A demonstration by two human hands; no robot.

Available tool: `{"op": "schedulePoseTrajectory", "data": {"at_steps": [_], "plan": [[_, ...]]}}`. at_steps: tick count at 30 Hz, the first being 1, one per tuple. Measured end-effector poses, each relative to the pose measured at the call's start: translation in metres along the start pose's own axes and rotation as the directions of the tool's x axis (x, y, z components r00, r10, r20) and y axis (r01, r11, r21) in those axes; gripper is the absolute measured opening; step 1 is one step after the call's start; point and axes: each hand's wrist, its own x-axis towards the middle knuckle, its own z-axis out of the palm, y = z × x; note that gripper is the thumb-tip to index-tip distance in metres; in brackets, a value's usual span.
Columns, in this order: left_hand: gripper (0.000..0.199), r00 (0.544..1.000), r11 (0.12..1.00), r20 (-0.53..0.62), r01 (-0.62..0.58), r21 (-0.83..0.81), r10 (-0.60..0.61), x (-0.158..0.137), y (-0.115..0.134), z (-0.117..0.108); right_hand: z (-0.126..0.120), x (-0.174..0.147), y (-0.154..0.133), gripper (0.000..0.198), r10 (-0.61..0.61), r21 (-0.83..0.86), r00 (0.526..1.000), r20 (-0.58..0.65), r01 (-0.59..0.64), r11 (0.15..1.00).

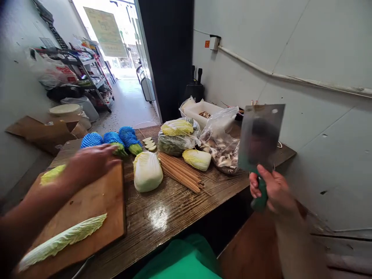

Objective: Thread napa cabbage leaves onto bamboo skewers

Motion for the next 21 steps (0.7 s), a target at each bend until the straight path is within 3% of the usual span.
{"op": "schedulePoseTrajectory", "data": {"at_steps": [1, 2, 4, 5, 6, 9, 14, 21], "plan": [[0.052, 0.994, 0.994, -0.005, -0.114, 0.001, 0.114, 0.011, 0.038, 0.002, 0.003, -0.003, 0.005, 0.040, -0.015, 0.029, 1.000, -0.010, 0.016, 0.999], [0.057, 0.942, 0.942, -0.018, -0.333, 0.034, 0.334, 0.022, 0.076, 0.006, 0.006, -0.005, 0.010, 0.039, -0.025, 0.048, 1.000, -0.015, 0.026, 0.999], [0.060, 0.771, 0.774, -0.078, -0.626, 0.091, 0.632, 0.045, 0.145, 0.019, 0.009, -0.010, 0.020, 0.039, -0.032, 0.072, 0.999, -0.019, 0.033, 0.997], [0.060, 0.712, 0.721, -0.116, -0.684, 0.110, 0.693, 0.055, 0.172, 0.027, 0.008, -0.012, 0.024, 0.039, -0.028, 0.077, 0.999, -0.016, 0.030, 0.997], [0.058, 0.682, 0.692, -0.117, -0.711, 0.125, 0.722, 0.066, 0.194, 0.037, 0.006, -0.016, 0.028, 0.040, -0.024, 0.078, 1.000, -0.011, 0.025, 0.997], [0.053, 0.694, 0.694, -0.065, -0.701, 0.166, 0.717, 0.089, 0.228, 0.063, -0.006, -0.027, 0.040, 0.039, -0.005, 0.071, 1.000, -0.005, 0.005, 0.997], [0.049, 0.688, 0.685, -0.081, -0.692, 0.229, 0.722, 0.101, 0.239, 0.094, -0.027, -0.040, 0.053, 0.037, 0.023, 0.004, 0.998, -0.059, -0.023, 1.000], [0.047, 0.707, 0.716, -0.146, -0.647, 0.262, 0.692, 0.094, 0.253, 0.102, -0.035, -0.040, 0.058, 0.036, 0.007, -0.005, 0.993, -0.116, -0.007, 1.000]]}}
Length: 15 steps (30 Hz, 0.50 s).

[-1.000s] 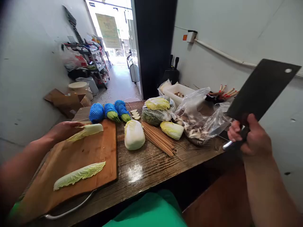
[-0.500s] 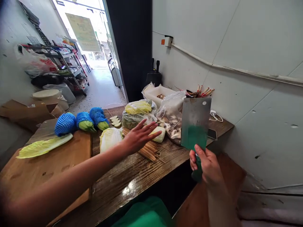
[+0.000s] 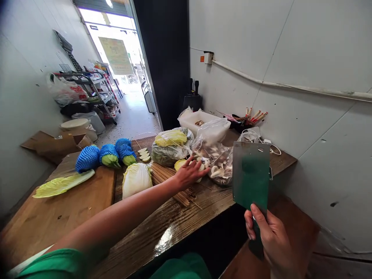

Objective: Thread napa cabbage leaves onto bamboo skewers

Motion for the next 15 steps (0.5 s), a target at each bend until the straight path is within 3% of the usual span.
{"op": "schedulePoseTrajectory", "data": {"at_steps": [9, 15], "plan": [[0.051, 0.992, 0.993, -0.112, 0.047, -0.112, -0.060, -0.010, 0.004, -0.038, 0.008, 0.009, 0.002, 0.038, -0.035, -0.113, 0.999, -0.037, 0.031, 0.993], [0.066, 0.983, 0.953, -0.081, 0.138, -0.270, -0.165, -0.017, -0.009, -0.063, 0.023, 0.021, 0.009, 0.041, -0.112, -0.314, 0.994, 0.000, 0.106, 0.943]]}}
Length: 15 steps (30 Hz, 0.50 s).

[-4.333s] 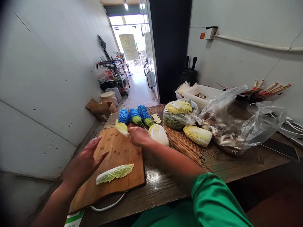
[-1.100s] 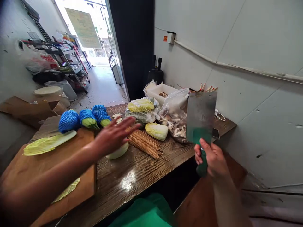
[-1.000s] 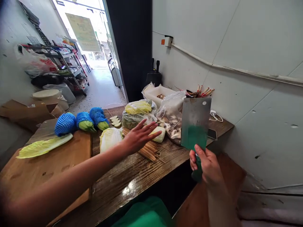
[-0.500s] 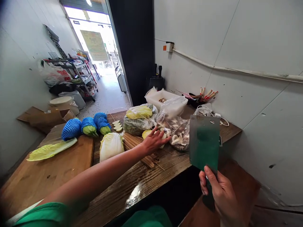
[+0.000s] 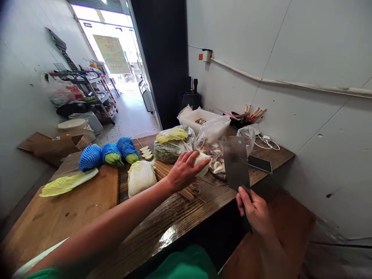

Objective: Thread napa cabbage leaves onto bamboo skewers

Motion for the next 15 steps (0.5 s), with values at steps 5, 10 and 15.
{"op": "schedulePoseTrajectory", "data": {"at_steps": [5, 10, 15], "plan": [[0.082, 0.976, 0.962, -0.114, 0.159, -0.222, -0.187, -0.018, -0.021, -0.040, 0.001, -0.001, 0.000, 0.040, -0.128, -0.260, 0.991, 0.033, 0.132, 0.957], [0.087, 0.891, 0.831, -0.190, 0.281, -0.481, -0.411, -0.049, -0.046, -0.047, 0.009, 0.007, -0.004, 0.031, -0.271, -0.491, 0.918, 0.291, 0.386, 0.781], [0.090, 0.863, 0.574, 0.092, 0.407, -0.711, -0.498, -0.063, -0.048, -0.011, -0.002, 0.030, -0.001, 0.035, -0.279, -0.709, 0.926, 0.254, 0.374, 0.597]]}}
